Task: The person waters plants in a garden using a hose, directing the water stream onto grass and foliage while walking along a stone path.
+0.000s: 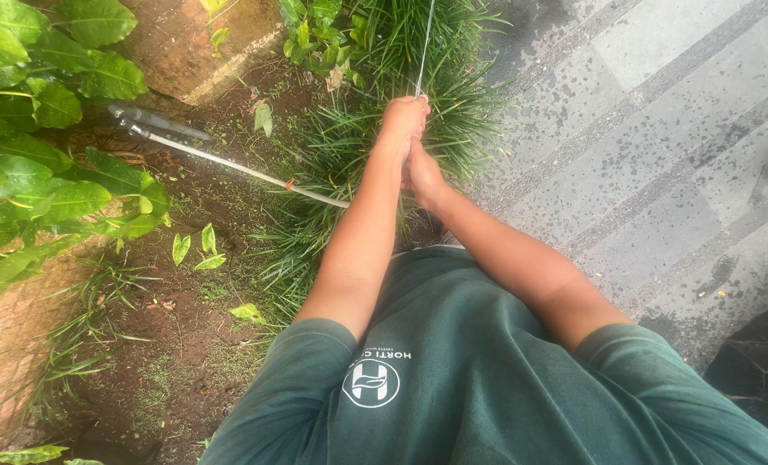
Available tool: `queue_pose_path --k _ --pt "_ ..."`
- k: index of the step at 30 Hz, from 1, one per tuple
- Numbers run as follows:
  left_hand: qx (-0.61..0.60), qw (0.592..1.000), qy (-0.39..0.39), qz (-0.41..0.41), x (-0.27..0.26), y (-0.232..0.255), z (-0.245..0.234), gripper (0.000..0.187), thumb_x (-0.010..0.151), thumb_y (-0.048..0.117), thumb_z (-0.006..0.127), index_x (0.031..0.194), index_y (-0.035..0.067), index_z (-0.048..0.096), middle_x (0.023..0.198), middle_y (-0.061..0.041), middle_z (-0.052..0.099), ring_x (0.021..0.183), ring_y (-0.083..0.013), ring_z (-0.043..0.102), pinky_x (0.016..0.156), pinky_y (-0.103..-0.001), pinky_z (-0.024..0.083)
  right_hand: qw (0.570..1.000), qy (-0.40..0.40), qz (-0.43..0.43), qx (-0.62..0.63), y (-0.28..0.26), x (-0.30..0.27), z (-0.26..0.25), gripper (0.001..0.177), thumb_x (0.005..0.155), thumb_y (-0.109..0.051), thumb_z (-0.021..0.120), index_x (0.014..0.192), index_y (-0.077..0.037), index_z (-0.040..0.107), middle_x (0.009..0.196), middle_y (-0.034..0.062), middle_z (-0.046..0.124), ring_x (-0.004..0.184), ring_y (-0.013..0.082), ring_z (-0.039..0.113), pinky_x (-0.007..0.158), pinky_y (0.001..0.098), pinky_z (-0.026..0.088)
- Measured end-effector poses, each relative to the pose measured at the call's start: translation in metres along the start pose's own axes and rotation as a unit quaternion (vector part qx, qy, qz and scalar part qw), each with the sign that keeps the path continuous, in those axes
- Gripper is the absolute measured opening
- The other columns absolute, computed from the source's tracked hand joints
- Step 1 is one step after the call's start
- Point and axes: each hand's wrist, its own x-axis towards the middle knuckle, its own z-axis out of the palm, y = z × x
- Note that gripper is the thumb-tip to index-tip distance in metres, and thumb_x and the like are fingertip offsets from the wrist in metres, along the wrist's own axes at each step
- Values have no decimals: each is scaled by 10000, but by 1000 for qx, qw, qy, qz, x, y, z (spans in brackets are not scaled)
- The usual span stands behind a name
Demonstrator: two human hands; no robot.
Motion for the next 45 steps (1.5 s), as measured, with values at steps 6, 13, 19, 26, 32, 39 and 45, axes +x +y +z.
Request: queue_pose_path --k 6,13,19,26,32,39,45 --pt "-7 1000 -4 3 -14 17 5 286 974 205 614 740 42 598 562 2 484 457 -97 410 410 -277 301 1000 16 2 13 -12 -6 6 533 1007 -604 344 1042 -168 648 867 -19 684 746 119 611 724 339 467" --pt "0 1000 2 0 -12 14 3 281 973 203 617 744 40 609 566 1 497 458 -98 423 415 -277 325 1000 16 -6 1 -9 -7 4 533 1023 -604 354 992 -148 628 809 -19 624 716 122 572 712 345 458" --pt "-19 1000 -6 7 -7 3 -5 283 970 210 614 743 42 611 553 -2 494 441 -105 423 411 -282 319 1000 8 -7 -14 1 -2 1 525 1011 -598 361 944 -151 629 760 -26 615 682 123 571 681 340 453" --pt "-19 1000 11 16 -9 -11 -13 291 967 216 623 743 28 624 552 -6 502 442 -109 428 414 -292 319 1000 9 12 -25 3 -13 9 501 1001 -607 366 913 -182 616 733 -50 605 662 104 547 662 317 432" --pt "-68 997 10 46 -6 -35 -30 253 975 191 646 787 23 634 577 12 485 460 -101 405 425 -289 312 999 -25 11 -29 21 -8 8 527 1036 -620 388 917 -153 600 734 -29 583 645 126 521 635 320 411" --pt "-262 957 113 52 -57 -54 -106 226 987 204 634 822 50 638 589 20 484 456 -95 406 421 -260 327 955 -161 57 -241 39 -12 36 739 1005 -685 284 1066 -75 697 916 52 742 653 130 547 628 316 458" --pt "-351 893 250 130 -121 -91 -173 238 1014 180 630 837 25 602 606 -19 485 481 -125 433 449 -290 386 872 -251 59 -416 58 -8 83 768 994 -703 262 1183 -90 685 1114 128 734 754 165 612 641 342 483"
